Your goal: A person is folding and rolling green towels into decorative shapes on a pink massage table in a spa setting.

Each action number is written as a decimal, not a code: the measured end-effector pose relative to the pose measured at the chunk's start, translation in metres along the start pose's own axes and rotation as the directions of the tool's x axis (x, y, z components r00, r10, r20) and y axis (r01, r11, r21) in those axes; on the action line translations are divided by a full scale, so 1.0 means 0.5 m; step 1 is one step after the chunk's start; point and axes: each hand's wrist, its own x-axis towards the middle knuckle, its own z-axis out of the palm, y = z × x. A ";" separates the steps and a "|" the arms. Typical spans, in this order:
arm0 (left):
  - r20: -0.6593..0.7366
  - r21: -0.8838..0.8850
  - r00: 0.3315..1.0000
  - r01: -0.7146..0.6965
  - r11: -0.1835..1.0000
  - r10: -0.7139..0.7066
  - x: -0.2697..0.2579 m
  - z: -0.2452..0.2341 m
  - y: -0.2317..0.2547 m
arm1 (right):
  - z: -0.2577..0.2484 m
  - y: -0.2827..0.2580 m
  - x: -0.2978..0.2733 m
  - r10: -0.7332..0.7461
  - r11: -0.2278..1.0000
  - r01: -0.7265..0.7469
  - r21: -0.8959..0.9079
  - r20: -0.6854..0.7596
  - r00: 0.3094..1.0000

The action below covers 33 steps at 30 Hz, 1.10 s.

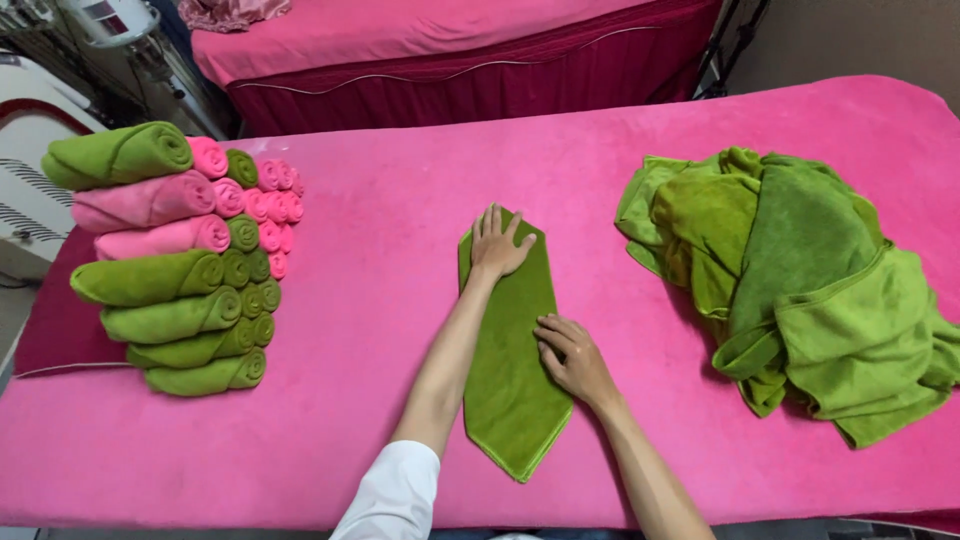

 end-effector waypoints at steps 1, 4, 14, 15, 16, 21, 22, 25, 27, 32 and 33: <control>0.006 0.003 1.000 0.000 1.000 0.000 -0.005 -0.001 0.003 | 0.002 0.007 0.000 0.006 1.000 -0.006 0.003 0.001 1.000; 0.014 -0.057 1.000 -0.013 0.998 0.013 -0.048 0.004 0.010 | 0.000 0.012 -0.003 0.028 0.999 -0.028 0.030 0.004 1.000; -0.055 -0.022 0.946 -0.320 0.947 0.318 -0.458 0.038 0.053 | -0.038 -0.017 0.000 0.204 0.967 -0.185 0.174 -0.104 0.973; -0.059 -0.006 0.926 -0.374 0.928 0.373 -0.495 0.047 0.052 | -0.033 -0.014 -0.005 0.186 0.972 -0.170 0.165 -0.088 0.979; -0.057 -0.004 0.927 -0.371 0.929 0.370 -0.512 0.073 0.042 | -0.030 -0.013 -0.010 0.187 0.971 -0.170 0.169 -0.087 0.979; -0.228 0.072 0.799 -0.555 0.829 0.556 -0.581 0.150 -0.001 | -0.007 0.012 -0.043 0.005 1.000 -0.005 0.003 0.010 1.000; -0.227 0.067 0.803 -0.551 0.832 0.551 -0.590 0.154 -0.009 | -0.003 0.014 -0.052 0.005 1.000 -0.006 0.005 0.017 1.000; -0.280 0.075 0.749 -0.607 0.791 0.601 -0.609 0.167 -0.034 | -0.010 0.001 -0.078 -0.063 0.997 0.065 -0.037 0.037 0.997; -0.319 -0.078 0.760 -0.616 0.784 0.566 -0.615 0.177 -0.053 | -0.035 -0.035 -0.093 -0.105 0.994 0.107 -0.008 0.105 0.989; -0.521 -0.156 0.711 -0.623 0.767 0.472 -0.638 0.190 -0.096 | -0.072 -0.070 -0.157 -0.174 0.983 0.183 -0.005 0.281 0.944; -0.567 -0.172 0.693 -0.628 0.759 0.445 -0.649 0.183 -0.098 | -0.079 -0.078 -0.168 -0.192 0.976 0.216 -0.033 0.342 0.920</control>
